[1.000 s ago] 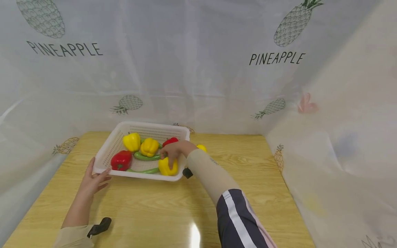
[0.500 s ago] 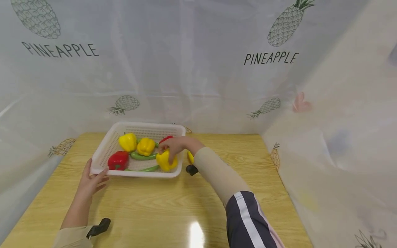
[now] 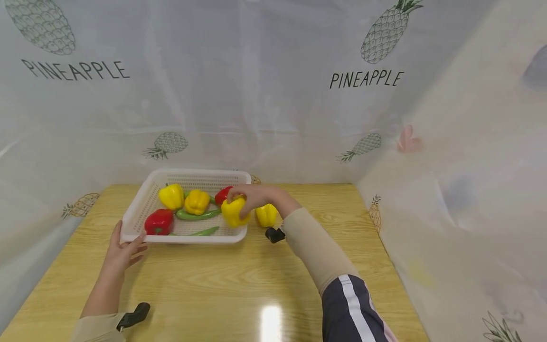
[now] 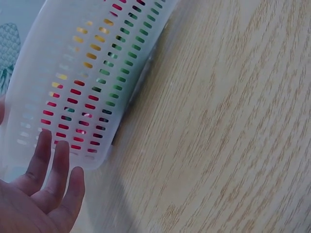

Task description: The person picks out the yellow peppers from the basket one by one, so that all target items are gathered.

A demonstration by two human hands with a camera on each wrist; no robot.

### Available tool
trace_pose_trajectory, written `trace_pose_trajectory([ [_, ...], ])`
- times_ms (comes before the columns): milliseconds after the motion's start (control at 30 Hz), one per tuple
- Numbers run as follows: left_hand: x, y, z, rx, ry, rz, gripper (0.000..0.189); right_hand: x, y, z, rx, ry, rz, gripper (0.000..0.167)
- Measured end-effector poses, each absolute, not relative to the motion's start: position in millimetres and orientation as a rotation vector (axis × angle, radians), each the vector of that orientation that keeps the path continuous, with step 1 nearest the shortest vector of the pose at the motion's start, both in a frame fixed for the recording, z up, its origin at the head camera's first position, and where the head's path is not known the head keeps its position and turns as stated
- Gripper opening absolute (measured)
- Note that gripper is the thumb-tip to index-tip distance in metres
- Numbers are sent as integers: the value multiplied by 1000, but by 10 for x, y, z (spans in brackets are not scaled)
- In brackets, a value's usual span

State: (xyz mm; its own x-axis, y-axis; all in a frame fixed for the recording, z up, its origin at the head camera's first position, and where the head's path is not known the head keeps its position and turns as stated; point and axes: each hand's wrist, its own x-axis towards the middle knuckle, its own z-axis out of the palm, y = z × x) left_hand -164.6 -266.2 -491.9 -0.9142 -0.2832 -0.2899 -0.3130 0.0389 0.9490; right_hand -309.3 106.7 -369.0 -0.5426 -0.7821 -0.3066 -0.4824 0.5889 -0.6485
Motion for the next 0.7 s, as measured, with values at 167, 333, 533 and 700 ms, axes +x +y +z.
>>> trace_pose_trajectory([
  [167,-1647,-2669,-4940,-644,2249,2097,95,-3065,1273,-3732,-963,2263,-757,45],
  [333,-1638,-2674,-4951,-647,2247,2103,96,-3039,1522,-3802,-923,2262,-889,46],
  [533,-1630,-2668,-4933,-644,2262,2054,97,-2992,1806,-3907,-855,2303,-1019,45],
  [700,-1632,-2673,-4931,-638,2263,2055,96,-2953,1999,-4064,-833,2298,-1169,45],
])
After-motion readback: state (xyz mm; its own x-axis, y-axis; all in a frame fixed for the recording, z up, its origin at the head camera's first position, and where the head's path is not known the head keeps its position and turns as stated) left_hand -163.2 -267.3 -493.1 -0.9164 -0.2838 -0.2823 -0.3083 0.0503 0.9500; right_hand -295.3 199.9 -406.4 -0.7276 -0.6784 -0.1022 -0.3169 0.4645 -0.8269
